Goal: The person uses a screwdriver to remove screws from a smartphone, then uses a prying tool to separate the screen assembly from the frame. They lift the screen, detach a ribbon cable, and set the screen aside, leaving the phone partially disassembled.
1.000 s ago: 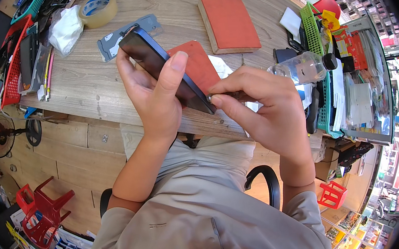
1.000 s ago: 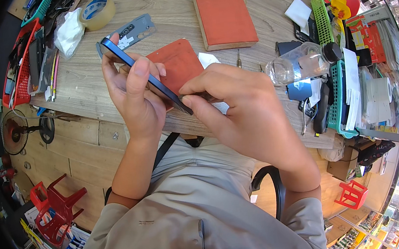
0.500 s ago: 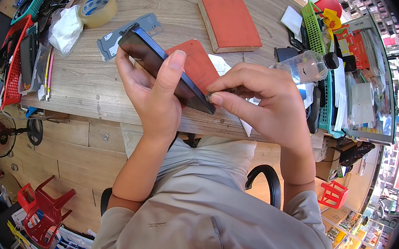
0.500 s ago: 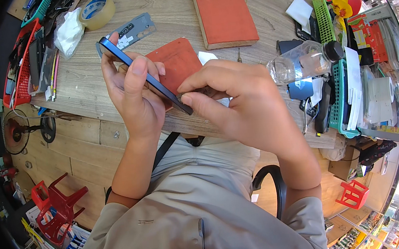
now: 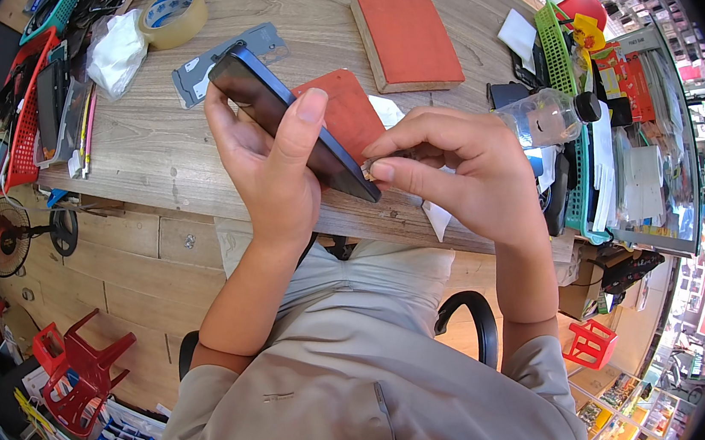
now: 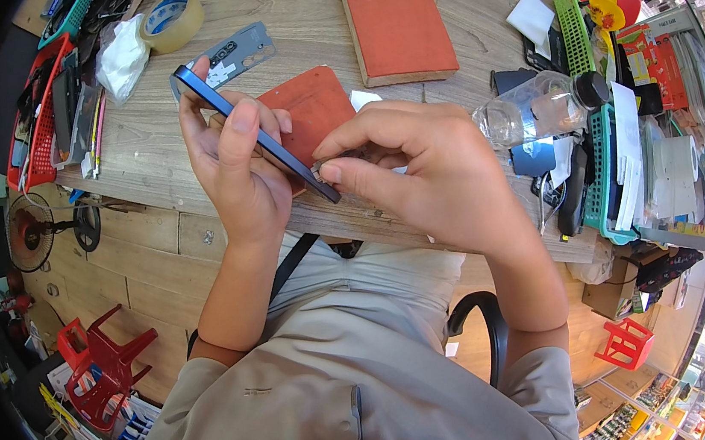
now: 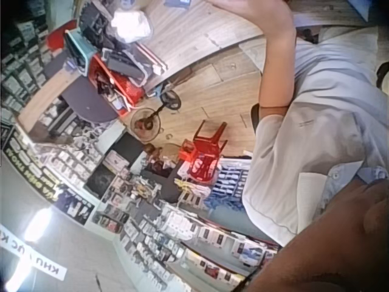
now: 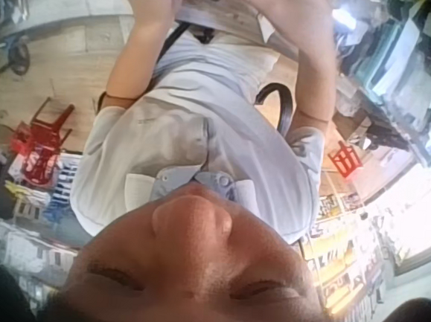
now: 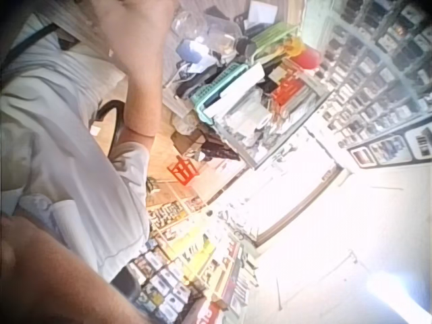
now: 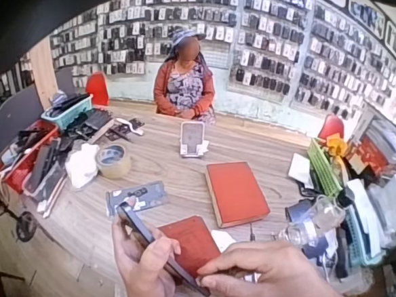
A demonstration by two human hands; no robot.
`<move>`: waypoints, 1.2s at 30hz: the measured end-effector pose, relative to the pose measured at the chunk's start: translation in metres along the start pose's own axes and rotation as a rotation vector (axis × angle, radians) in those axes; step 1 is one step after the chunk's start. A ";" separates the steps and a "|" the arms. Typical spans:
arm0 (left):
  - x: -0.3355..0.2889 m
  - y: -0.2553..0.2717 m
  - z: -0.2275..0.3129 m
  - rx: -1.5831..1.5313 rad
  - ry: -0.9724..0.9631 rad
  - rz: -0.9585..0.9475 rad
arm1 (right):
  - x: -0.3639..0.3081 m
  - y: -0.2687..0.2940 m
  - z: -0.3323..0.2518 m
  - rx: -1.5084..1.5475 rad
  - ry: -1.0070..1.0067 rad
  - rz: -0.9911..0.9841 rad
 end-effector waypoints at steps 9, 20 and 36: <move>0.000 0.000 0.000 -0.004 -0.003 -0.002 | -0.001 0.000 0.004 0.052 -0.007 0.004; -0.001 -0.002 0.001 -0.017 -0.010 0.001 | -0.022 0.000 -0.002 0.014 0.104 0.266; 0.001 0.002 -0.002 0.018 -0.012 0.028 | -0.047 -0.006 0.043 -0.159 -0.021 0.451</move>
Point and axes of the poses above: each hand's wrist, its own x-axis towards the middle knuckle, its own y-axis out of the back of the hand, z = x × y, the point moved 4 cm from there along x, towards the middle knuckle, and after that the axes turned 11 degrees about -x, right-handed, at the moved point
